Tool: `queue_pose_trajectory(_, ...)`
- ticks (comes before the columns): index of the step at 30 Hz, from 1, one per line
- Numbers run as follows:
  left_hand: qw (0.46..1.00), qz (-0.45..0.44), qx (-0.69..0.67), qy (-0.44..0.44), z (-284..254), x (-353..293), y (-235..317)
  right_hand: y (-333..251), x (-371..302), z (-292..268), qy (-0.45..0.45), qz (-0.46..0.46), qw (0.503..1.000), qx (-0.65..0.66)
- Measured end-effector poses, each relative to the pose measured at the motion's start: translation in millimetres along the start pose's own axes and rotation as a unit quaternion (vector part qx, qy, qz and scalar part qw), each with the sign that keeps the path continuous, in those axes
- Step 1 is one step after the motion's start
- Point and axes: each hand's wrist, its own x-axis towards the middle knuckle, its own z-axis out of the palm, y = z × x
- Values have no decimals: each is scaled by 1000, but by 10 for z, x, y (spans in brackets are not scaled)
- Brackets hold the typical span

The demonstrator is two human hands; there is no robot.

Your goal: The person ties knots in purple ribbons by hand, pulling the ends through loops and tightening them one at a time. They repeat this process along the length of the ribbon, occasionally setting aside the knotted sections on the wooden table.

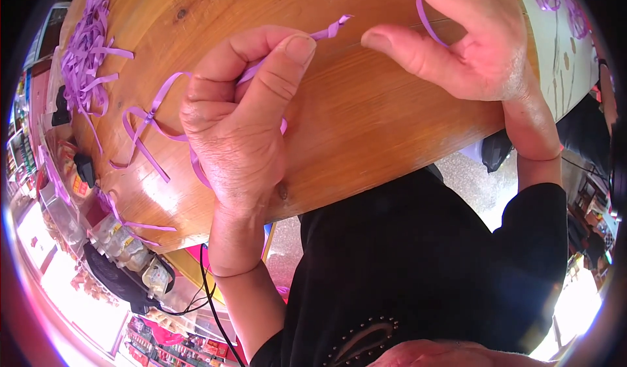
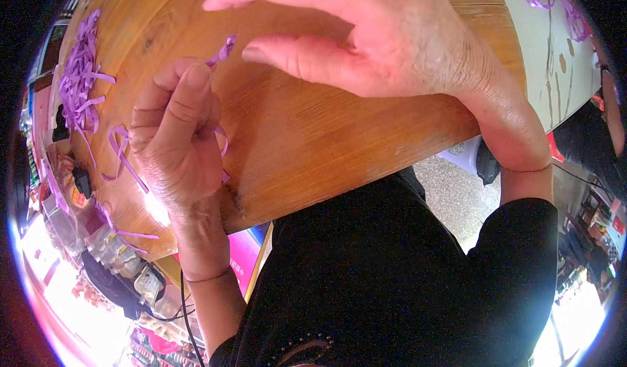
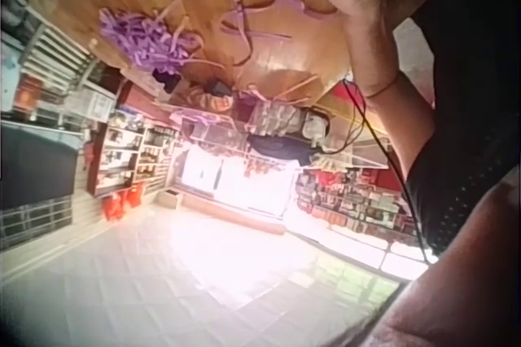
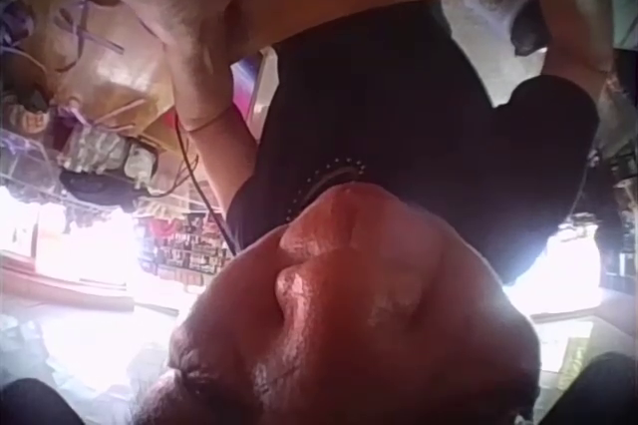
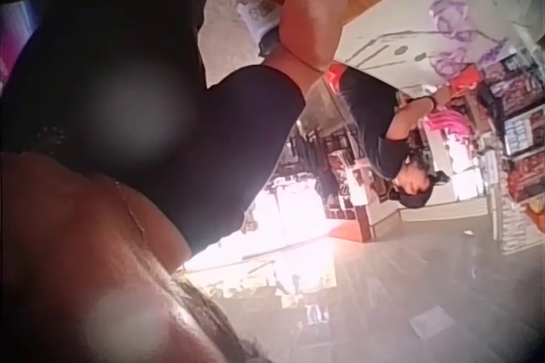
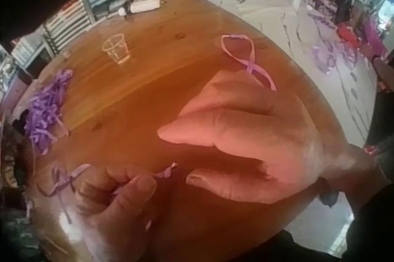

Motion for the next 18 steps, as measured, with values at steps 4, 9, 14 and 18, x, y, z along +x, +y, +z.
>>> queue_pose_trajectory(4, 999, -31, 4, -6, 83, -5, 29, 2, -27, -22, 15, -12, 1000, 10)
queue_pose_trajectory(9, 999, -39, 27, -8, 50, -37, 0, 76, -55, 164, 34, -48, 997, 57)
queue_pose_trajectory(14, 998, 8, 57, 1, 95, -10, -12, 75, -90, 203, 73, -73, 995, -3)
queue_pose_trajectory(18, 997, 41, 52, 36, 98, -14, -26, 87, -73, 195, 80, -87, 992, -44)
